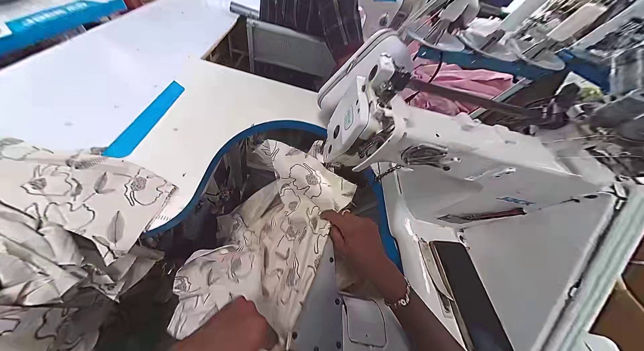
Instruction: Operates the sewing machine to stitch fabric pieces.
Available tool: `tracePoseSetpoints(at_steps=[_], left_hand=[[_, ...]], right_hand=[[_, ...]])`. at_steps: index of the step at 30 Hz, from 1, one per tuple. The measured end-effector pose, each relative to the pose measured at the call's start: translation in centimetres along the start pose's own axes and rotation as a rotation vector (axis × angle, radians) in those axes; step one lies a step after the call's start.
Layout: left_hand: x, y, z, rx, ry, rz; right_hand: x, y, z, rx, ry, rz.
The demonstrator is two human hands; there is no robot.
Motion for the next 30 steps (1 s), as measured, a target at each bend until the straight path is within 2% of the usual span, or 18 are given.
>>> tracePoseSetpoints(at_steps=[1,2,3,5,8,9,11,13,17,19,20,22,24,26,28,30], left_hand=[[0.5,1.2,-0.4,0.106,-0.074,0.105],[0.1,1.4,-1.9,0.150,-0.014,0.163],[-1.0,0.6,-4.3,0.133,0.127,0.193],[-2.1,-2.5,-10.6,-0.008,0.515,0.127],[-0.2,-2.9,-16.8,-0.258,0.794,0.148],[0.3,-2.4,-16.9,-0.328,0.770,0.187],[1.2,-3.0,-16.2,-0.337,0.687,0.213],[-0.2,-4.2,-16.7,-0.339,0.699,0.166],[-1.5,-5.1,-18.7,-0.346,0.816,0.158],[-0.9,-4.6,-18.5,-0.357,0.774,0.156],[-0.8,-4.6,-18.2,-0.354,0.754,0.148],[-0.6,-4.4,-18.1,-0.323,0.783,0.133],[-0.1,-4.3,-17.9,-0.231,0.877,0.077],[0.2,-4.4,-17.4,-0.118,0.891,-0.015],[0.6,-4.4,-16.8,-0.054,0.842,-0.111],[0.8,-4.5,-16.6,-0.034,0.804,-0.133]], right_hand=[[0.3,-0.5,0.6,-0.020,-0.008,-0.025],[0.5,-0.9,0.3,-0.045,0.001,-0.027],[0.7,-1.3,-0.1,-0.060,0.018,-0.019],[0.6,-1.8,0.0,-0.078,0.057,0.028],[-1.3,0.6,0.0,0.042,0.097,0.086],[-2.3,2.2,-0.1,0.157,0.042,0.053],[-3.3,5.8,0.3,0.376,-0.055,0.014],[-3.8,7.5,-0.1,0.527,-0.192,-0.013],[-4.2,6.4,-1.2,0.652,-0.502,-0.096],[-4.6,8.0,-0.8,0.733,-0.543,0.023],[-4.8,8.7,-0.7,0.761,-0.504,0.078],[-5.2,8.2,-0.4,0.671,-0.295,0.074],[-4.4,5.3,-0.4,0.434,-0.092,-0.024],[-2.3,2.9,-0.4,0.200,0.084,-0.152],[-0.8,2.5,-0.2,0.066,0.167,-0.258],[-0.2,3.0,0.0,0.050,0.149,-0.387]])
Point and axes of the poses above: each hand's wrist, its own z-axis away from the middle knuckle, its own x-axis out of the palm, y = z × x, the point moved 1 cm from there along -z, towards the middle knuckle, and after that the axes turned 2 degrees about z, right-handed, at the moved point
